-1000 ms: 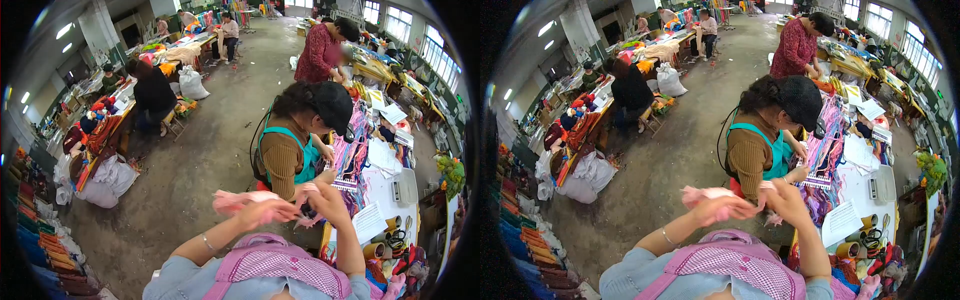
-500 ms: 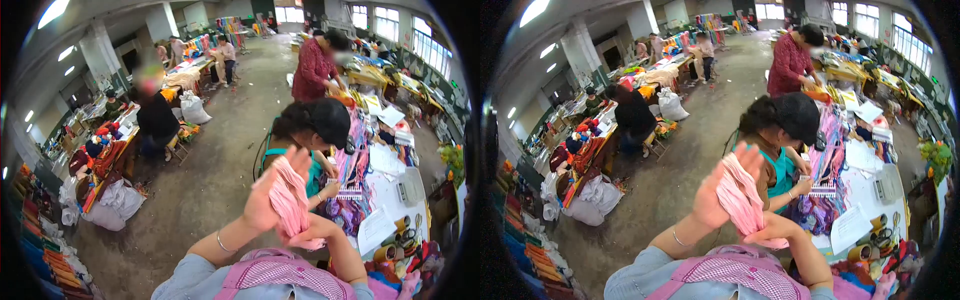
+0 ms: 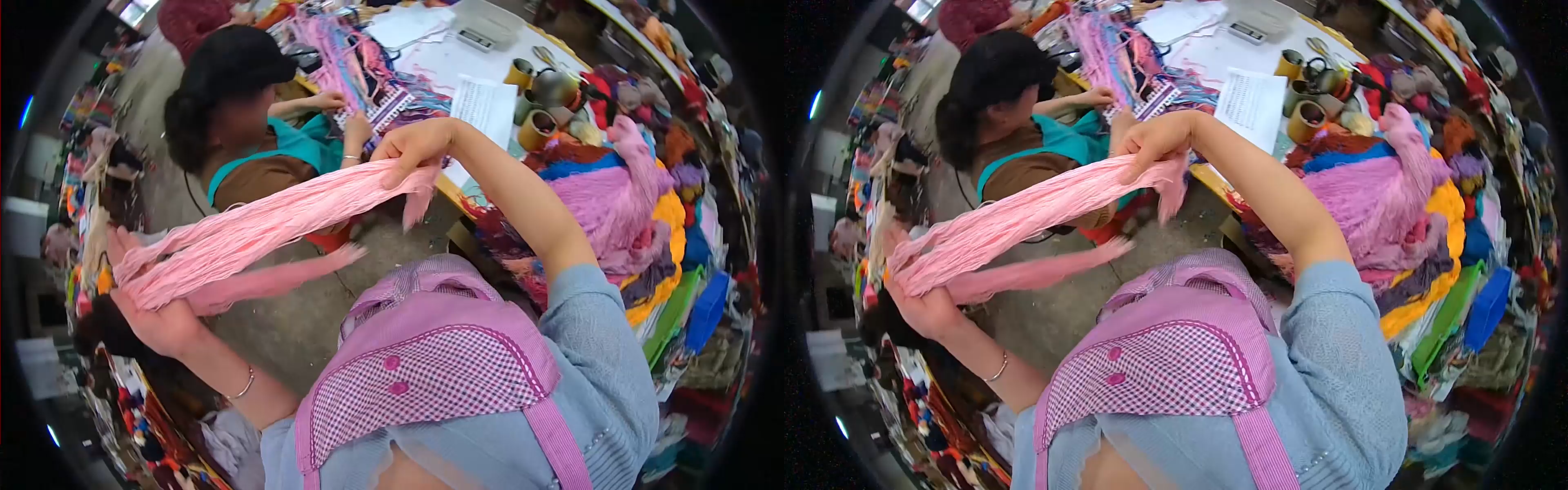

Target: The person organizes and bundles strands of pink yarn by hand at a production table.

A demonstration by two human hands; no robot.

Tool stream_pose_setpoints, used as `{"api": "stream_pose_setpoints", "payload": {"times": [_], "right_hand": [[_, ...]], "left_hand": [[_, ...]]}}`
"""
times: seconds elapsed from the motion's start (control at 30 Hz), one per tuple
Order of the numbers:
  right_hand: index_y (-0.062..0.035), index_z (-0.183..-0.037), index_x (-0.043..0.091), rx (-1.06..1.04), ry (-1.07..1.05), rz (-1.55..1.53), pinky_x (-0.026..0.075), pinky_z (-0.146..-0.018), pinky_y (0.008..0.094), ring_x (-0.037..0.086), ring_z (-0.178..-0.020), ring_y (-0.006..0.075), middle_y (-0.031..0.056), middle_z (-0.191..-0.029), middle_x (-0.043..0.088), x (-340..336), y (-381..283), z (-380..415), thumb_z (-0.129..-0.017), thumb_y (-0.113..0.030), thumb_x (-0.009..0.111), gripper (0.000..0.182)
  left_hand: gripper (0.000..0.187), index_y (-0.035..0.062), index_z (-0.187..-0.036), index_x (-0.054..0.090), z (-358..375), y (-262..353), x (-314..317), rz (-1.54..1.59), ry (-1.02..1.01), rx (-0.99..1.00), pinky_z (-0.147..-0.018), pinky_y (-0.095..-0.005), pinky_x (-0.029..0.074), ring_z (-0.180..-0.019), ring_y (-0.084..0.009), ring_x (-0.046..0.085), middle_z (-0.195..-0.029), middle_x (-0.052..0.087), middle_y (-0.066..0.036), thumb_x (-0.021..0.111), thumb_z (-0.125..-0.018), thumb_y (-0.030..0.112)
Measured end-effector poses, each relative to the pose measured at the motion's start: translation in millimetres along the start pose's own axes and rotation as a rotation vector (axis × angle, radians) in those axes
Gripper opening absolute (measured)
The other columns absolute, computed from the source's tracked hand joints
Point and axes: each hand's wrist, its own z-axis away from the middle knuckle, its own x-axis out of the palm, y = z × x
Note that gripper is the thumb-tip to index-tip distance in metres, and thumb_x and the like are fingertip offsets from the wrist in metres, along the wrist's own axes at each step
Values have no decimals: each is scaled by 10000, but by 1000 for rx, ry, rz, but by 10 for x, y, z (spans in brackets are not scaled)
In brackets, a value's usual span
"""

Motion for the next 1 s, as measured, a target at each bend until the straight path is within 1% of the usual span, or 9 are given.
{"api": "stream_pose_setpoints", "payload": {"times": [0.07, 0.23, 0.43, 0.6, 0.67, 0.73, 0.83, 0.9, 1.0], "right_hand": [[47, -1061, 600, 26, 28, -68, 513, -597, 212, 610, -702, 59, 36, -859, 654, 63, -85, 145, -842, -122, 700, 294], [39, -1013, 626, 12, 113, -10, 511, -591, 211, 616, -711, 62, 33, -851, 659, 31, 18, 160, -828, -121, 712, 260], [25, -1020, 657, 40, 211, 158, 495, -642, 216, 617, -738, 59, 24, -878, 683, 27, 80, 83, -792, -105, 736, 275], [15, -977, 674, 65, 274, 205, 490, -626, 212, 614, -710, 57, 17, -823, 686, -62, 149, 89, -777, -98, 747, 241], [15, -969, 675, 104, 246, 91, 492, -589, 222, 616, -689, 64, 28, -822, 687, -67, 177, 130, -774, -108, 750, 242], [7, -972, 674, 110, 263, 105, 488, -572, 224, 612, -667, 68, 26, -806, 682, -76, 188, 148, -772, -123, 755, 252], [-10, -974, 676, 108, 308, 107, 476, -542, 224, 605, -625, 71, 20, -772, 672, -126, 229, 154, -759, -156, 772, 278], [-10, -973, 677, 91, 321, 154, 477, -542, 225, 605, -627, 72, 21, -774, 673, -200, 284, 130, -756, -154, 773, 278], [-8, -955, 680, 84, 336, 184, 479, -544, 233, 605, -628, 75, 24, -780, 675, -261, 330, 131, -748, -148, 775, 267]], "left_hand": [[579, -83, -1442, 166, -21, -15, 84, -103, 94, 35, -1179, -438, 88, -1421, -302, 161, -1528, 171, -194, 374, -957, 156], [562, -63, -1450, 143, -113, -26, -117, -46, -47, -22, -1181, -460, 105, -1420, -310, 158, -1535, 167, -167, 355, -981, 163], [457, -30, -1369, 386, -230, 86, -421, 84, 19, 17, -1180, -468, 120, -1394, -303, 248, -1477, 330, -153, 469, -932, 72], [419, -21, -1321, 453, -300, 340, -904, 119, 88, 29, -1159, -505, 147, -1379, -314, 278, -1471, 351, -138, 502, -914, 67], [399, -13, -1294, 492, -302, 459, -1117, 225, -138, -81, -1156, -512, 150, -1365, -339, 300, -1446, 389, -156, 490, -904, 70], [384, -2, -1284, 507, -284, 522, -1168, 242, -146, -89, -1150, -517, 163, -1360, -353, 305, -1430, 408, -166, 472, -910, 76], [350, -4, -1248, 532, -256, 584, -1257, 236, -96, -59, -1139, -523, 194, -1348, -361, 326, -1410, 433, -169, 459, -916, 83], [301, -8, -1182, 566, -233, 602, -1285, 125, 230, 117, -1132, -501, 224, -1327, -325, 361, -1397, 453, -147, 488, -916, 107], [271, -11, -1144, 580, -168, 684, -1361, 124, 204, 100, -1105, -480, 287, -1269, -311, 435, -1315, 529, -148, 495, -913, 104]]}}
